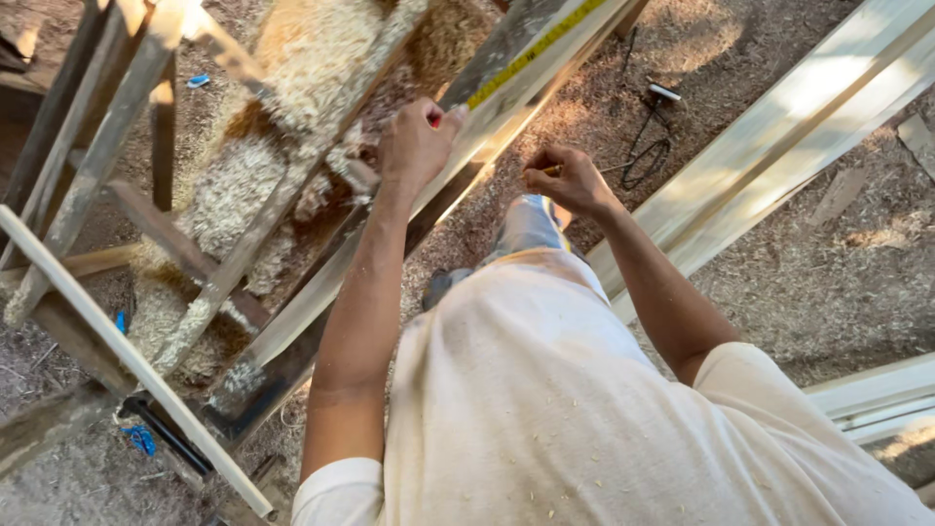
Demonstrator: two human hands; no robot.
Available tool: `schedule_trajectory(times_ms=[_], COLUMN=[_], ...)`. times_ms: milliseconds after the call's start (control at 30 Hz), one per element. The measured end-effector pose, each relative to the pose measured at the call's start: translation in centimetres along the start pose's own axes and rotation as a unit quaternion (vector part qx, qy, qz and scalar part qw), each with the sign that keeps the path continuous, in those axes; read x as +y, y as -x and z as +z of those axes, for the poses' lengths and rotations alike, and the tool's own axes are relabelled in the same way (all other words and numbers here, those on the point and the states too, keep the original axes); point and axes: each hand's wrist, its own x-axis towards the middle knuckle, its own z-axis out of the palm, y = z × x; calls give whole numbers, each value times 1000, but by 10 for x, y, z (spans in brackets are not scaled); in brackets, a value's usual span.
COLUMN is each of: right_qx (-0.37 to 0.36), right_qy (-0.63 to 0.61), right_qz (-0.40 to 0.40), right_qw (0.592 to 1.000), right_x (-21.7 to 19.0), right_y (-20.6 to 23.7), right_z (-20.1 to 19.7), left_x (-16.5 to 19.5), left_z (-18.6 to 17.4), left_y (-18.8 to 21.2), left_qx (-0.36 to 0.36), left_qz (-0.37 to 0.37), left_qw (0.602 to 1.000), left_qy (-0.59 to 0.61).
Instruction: The person picks up a wooden plank, places it on a workbench, and uses a tape measure and pencil to mark measurements. They then use a try square to draw straight lines across the plank. The person repeats this process on multiple planks.
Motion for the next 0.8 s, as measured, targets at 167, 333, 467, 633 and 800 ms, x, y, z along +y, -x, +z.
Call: schedule_trajectory(times_ms=[167, 333, 467, 633, 800], right_qx=[-35, -38, 15, 0, 25], right_qy=[-4, 48, 54, 1, 38], right_qz=[-14, -19, -60, -182, -161], right_qw=[999, 998, 997, 983, 986], right_x=[27, 40, 42, 43, 46], right_y=[-35, -70, -84, -94, -110], right_z=[-127, -224, -279, -319, -334], left_x=[84, 118, 118, 112, 106], left_z=[69, 94, 100, 110, 121], left_y=[-71, -85, -86, -80, -73], left_qx=[79, 103, 75, 75, 126], left_qz=[19, 7, -66, -63, -40], left_qw=[996, 993, 992, 992, 987], left_qy=[18, -57, -72, -79, -93])
